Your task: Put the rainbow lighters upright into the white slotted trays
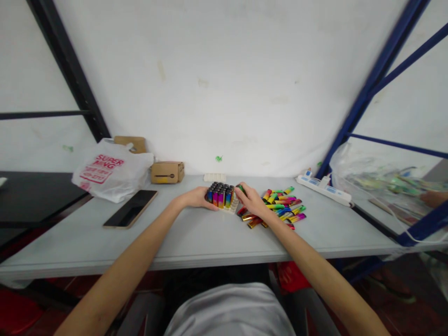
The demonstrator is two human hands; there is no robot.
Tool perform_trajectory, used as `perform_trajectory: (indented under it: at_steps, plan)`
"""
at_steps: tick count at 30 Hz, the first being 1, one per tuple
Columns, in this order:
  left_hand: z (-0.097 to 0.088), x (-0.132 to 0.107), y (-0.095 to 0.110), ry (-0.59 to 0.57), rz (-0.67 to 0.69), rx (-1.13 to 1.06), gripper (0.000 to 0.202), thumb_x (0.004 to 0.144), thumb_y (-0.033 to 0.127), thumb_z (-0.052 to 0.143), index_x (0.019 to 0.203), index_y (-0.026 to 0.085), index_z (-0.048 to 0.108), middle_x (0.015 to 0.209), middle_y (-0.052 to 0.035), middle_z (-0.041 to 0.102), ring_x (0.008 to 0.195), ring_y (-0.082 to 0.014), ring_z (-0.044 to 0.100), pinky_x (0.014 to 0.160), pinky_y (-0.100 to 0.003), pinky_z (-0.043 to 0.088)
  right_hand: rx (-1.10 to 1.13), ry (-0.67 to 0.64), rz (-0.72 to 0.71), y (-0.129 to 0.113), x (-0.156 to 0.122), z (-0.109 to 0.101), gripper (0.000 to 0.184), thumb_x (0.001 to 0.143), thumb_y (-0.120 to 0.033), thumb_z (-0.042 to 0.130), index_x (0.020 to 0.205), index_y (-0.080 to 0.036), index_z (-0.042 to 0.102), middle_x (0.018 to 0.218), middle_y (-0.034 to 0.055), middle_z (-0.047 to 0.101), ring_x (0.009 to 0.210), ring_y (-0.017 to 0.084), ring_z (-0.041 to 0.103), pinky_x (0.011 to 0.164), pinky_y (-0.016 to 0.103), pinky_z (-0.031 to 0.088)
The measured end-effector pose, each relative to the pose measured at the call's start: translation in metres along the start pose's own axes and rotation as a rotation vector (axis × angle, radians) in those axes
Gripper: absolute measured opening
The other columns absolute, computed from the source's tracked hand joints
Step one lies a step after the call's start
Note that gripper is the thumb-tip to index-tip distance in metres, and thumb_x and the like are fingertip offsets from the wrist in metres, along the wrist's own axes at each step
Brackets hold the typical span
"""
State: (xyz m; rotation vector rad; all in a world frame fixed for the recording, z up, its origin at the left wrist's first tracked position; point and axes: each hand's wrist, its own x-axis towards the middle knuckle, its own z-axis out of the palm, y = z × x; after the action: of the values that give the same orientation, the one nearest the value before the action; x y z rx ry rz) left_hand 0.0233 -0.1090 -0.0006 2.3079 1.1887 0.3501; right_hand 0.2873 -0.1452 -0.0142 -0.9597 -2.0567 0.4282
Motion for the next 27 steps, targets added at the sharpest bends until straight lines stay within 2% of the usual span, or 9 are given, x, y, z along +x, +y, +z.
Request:
perform_trajectory:
  at_steps: [2,4,9,14,21,27]
  plan:
    - [0.001,0.001,-0.003,0.001,0.004,0.003,0.072,0.061,0.063,0.079,0.118,0.019,0.068,0.114,-0.0032,0.074,0.106,-0.0275,0.067,0.091,-0.031,0.051,-0.091,0.004,-0.090,-0.001,0.000,-0.001,0.038,0.101,-0.049,0.041,0.080,-0.020,0.053,0.078,0.0015,0.055,0.076,0.016,0.051,0.072,0.026,0.039]
    - [0.001,0.001,-0.005,-0.002,0.025,-0.006,0.072,0.061,0.063,0.080,0.118,0.020,0.068,0.114,-0.0027,0.074,0.105,-0.0271,0.067,0.091,-0.030,0.051,-0.175,0.005,-0.146,-0.001,0.000,-0.002,0.042,0.099,-0.051,0.046,0.074,-0.019,0.054,0.074,0.0016,0.054,0.072,0.015,0.049,0.069,0.026,0.037]
    - [0.002,0.002,-0.007,-0.005,0.030,-0.008,0.072,0.061,0.064,0.079,0.118,0.020,0.068,0.114,-0.0022,0.075,0.104,-0.0269,0.067,0.089,-0.030,0.051,-0.180,-0.080,-0.105,-0.002,-0.003,-0.001,0.047,0.098,-0.054,0.048,0.069,-0.018,0.055,0.055,-0.0047,0.046,0.051,0.010,0.038,0.056,0.024,0.029]
    - [0.001,0.001,-0.004,0.004,0.017,-0.024,0.073,0.060,0.063,0.080,0.118,0.021,0.068,0.113,-0.0018,0.075,0.103,-0.0266,0.067,0.089,-0.030,0.051,-0.192,-0.028,-0.095,-0.005,-0.004,0.000,0.052,0.096,-0.058,0.049,0.066,-0.017,0.057,0.055,-0.0023,0.053,0.051,0.010,0.038,0.055,0.024,0.028]
    - [0.001,-0.001,-0.001,0.011,0.019,-0.047,0.071,0.060,0.060,0.082,0.118,0.020,0.069,0.112,-0.0018,0.075,0.102,-0.0275,0.068,0.089,-0.032,0.051,-0.442,-0.101,-0.075,-0.009,-0.004,0.013,0.039,0.100,-0.050,0.050,0.087,-0.017,0.067,0.061,0.0034,0.064,0.053,0.014,0.052,0.056,0.026,0.025]
    - [0.000,-0.001,-0.001,0.007,0.042,-0.033,0.064,0.061,0.062,0.080,0.111,0.022,0.072,0.103,-0.0001,0.076,0.098,-0.0269,0.068,0.083,-0.030,0.052,-0.560,-0.148,-0.061,-0.015,-0.005,0.018,0.043,0.100,-0.053,0.047,0.095,-0.016,0.068,0.071,0.0090,0.071,0.062,0.018,0.063,0.058,0.026,0.028]
